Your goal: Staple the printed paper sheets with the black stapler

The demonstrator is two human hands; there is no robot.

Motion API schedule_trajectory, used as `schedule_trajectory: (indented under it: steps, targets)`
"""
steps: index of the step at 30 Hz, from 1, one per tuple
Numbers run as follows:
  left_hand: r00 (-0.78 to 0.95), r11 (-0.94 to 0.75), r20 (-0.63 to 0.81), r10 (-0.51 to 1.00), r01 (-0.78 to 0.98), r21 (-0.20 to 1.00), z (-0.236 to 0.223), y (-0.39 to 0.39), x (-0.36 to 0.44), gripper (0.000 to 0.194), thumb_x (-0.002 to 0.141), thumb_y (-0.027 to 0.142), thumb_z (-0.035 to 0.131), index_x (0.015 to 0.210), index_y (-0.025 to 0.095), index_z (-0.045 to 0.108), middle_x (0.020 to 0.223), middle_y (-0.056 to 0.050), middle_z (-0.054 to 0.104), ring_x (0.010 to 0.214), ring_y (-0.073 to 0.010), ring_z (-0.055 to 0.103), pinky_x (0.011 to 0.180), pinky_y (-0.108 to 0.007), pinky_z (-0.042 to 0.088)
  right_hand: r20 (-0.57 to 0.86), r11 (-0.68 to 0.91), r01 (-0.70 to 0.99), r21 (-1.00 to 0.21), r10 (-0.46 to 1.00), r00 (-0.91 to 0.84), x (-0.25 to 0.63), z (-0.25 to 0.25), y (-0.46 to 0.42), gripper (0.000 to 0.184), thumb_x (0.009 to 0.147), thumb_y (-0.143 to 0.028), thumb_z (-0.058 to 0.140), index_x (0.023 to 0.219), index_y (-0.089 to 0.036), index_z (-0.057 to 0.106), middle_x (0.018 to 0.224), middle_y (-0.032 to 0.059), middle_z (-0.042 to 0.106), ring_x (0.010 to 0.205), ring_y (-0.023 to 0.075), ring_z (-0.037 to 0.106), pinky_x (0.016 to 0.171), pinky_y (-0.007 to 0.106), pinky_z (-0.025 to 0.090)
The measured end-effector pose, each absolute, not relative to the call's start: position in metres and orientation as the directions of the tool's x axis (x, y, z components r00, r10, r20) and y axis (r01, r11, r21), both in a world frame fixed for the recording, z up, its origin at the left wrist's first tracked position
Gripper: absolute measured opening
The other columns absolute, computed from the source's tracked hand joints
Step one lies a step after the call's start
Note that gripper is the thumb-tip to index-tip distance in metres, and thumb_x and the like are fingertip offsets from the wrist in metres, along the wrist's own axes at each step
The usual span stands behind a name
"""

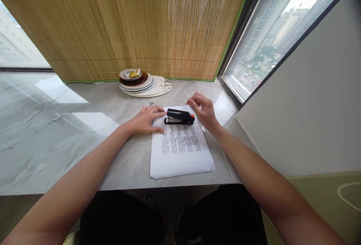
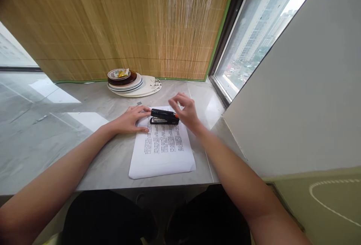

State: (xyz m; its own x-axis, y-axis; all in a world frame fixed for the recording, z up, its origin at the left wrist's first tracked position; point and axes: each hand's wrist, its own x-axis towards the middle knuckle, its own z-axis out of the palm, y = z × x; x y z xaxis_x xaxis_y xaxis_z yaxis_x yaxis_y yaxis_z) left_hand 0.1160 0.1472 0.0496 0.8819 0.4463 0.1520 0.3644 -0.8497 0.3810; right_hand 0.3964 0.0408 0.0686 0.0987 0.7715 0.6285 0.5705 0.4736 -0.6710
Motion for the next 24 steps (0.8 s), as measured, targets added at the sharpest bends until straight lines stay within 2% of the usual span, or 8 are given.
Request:
schedule_trajectory:
  steps: [1, 3, 5, 10, 16, 21, 24]
  targets:
    - [0.883, -0.85, 0.143, 0.447, 0.369, 0.376, 0.05, 0.147, 0.116, 0.071, 0.084, 0.068, 0.08, 0.144, 0.032, 0.069, 0.146, -0.011, 0.061, 0.138, -0.0381, 0.052, 0.117, -0.049, 0.031, 0.619, 0.445, 0.552, -0.705, 0.766, 0.173, 0.399, 0.069, 0.041, 0.038, 0.1, -0.042, 0.062, 0.068, -0.022, 0.067, 0.063, -0.001, 0.053, 0.062, 0.0145, 0.045, 0.065, 0.031, 0.043]
    - [0.886, -0.851, 0.129, 0.445, 0.374, 0.369, 0.05, 0.148, 0.115, 0.072, 0.085, 0.069, 0.078, 0.145, 0.031, 0.068, 0.148, -0.012, 0.06, 0.138, -0.039, 0.051, 0.118, -0.05, 0.03, 0.573, 0.401, 0.516, -0.757, 0.788, 0.228, 0.405, 0.067, 0.042, 0.045, 0.094, -0.035, 0.063, 0.052, -0.021, 0.055, 0.051, -0.0055, 0.031, 0.053, 0.0105, 0.029, 0.056, 0.029, 0.031]
    - [0.888, -0.851, 0.123, 0.444, 0.374, 0.369, 0.05, 0.148, 0.114, 0.071, 0.086, 0.068, 0.077, 0.146, 0.03, 0.068, 0.148, -0.012, 0.06, 0.138, -0.0392, 0.051, 0.118, -0.051, 0.03, 0.538, 0.386, 0.499, -0.776, 0.818, 0.203, 0.411, 0.065, 0.043, 0.044, 0.087, -0.029, 0.064, 0.046, -0.021, 0.049, 0.05, -0.0068, 0.023, 0.051, 0.0087, 0.023, 0.053, 0.029, 0.025]
    - [0.88, -0.842, 0.128, 0.457, 0.382, 0.382, 0.05, 0.148, 0.114, 0.069, 0.086, 0.066, 0.078, 0.144, 0.03, 0.069, 0.146, -0.013, 0.06, 0.137, -0.0397, 0.051, 0.118, -0.052, 0.031, 0.499, 0.398, 0.496, -0.771, 0.862, 0.085, 0.421, 0.062, 0.045, 0.043, 0.086, -0.029, 0.062, 0.046, -0.021, 0.051, 0.046, -0.0066, 0.031, 0.049, 0.0079, 0.029, 0.052, 0.028, 0.026]
    - [0.885, -0.852, 0.149, 0.441, 0.361, 0.38, 0.049, 0.149, 0.114, 0.068, 0.087, 0.067, 0.078, 0.143, 0.03, 0.069, 0.146, -0.012, 0.061, 0.135, -0.039, 0.052, 0.116, -0.051, 0.032, 0.497, 0.412, 0.457, -0.788, 0.864, 0.077, 0.426, 0.063, 0.043, 0.041, 0.087, -0.029, 0.064, 0.048, -0.02, 0.058, 0.046, -0.0043, 0.045, 0.048, 0.0079, 0.037, 0.051, 0.028, 0.029]
    - [0.888, -0.854, 0.125, 0.442, 0.374, 0.362, 0.052, 0.146, 0.115, 0.07, 0.088, 0.07, 0.074, 0.144, 0.028, 0.068, 0.147, -0.013, 0.06, 0.137, -0.0386, 0.051, 0.115, -0.05, 0.032, 0.449, 0.431, 0.441, -0.788, 0.891, -0.067, 0.428, 0.057, 0.048, 0.043, 0.089, -0.03, 0.064, 0.047, -0.02, 0.058, 0.045, -0.0044, 0.044, 0.047, 0.0071, 0.033, 0.05, 0.029, 0.025]
    - [0.893, -0.861, 0.1, 0.438, 0.385, 0.332, 0.054, 0.145, 0.115, 0.073, 0.091, 0.071, 0.071, 0.148, 0.026, 0.065, 0.151, -0.014, 0.058, 0.139, -0.0378, 0.05, 0.115, -0.05, 0.03, 0.435, 0.423, 0.422, -0.802, 0.898, -0.073, 0.429, 0.056, 0.05, 0.044, 0.089, -0.031, 0.065, 0.047, -0.02, 0.059, 0.045, -0.0037, 0.045, 0.047, 0.0076, 0.034, 0.05, 0.029, 0.025]
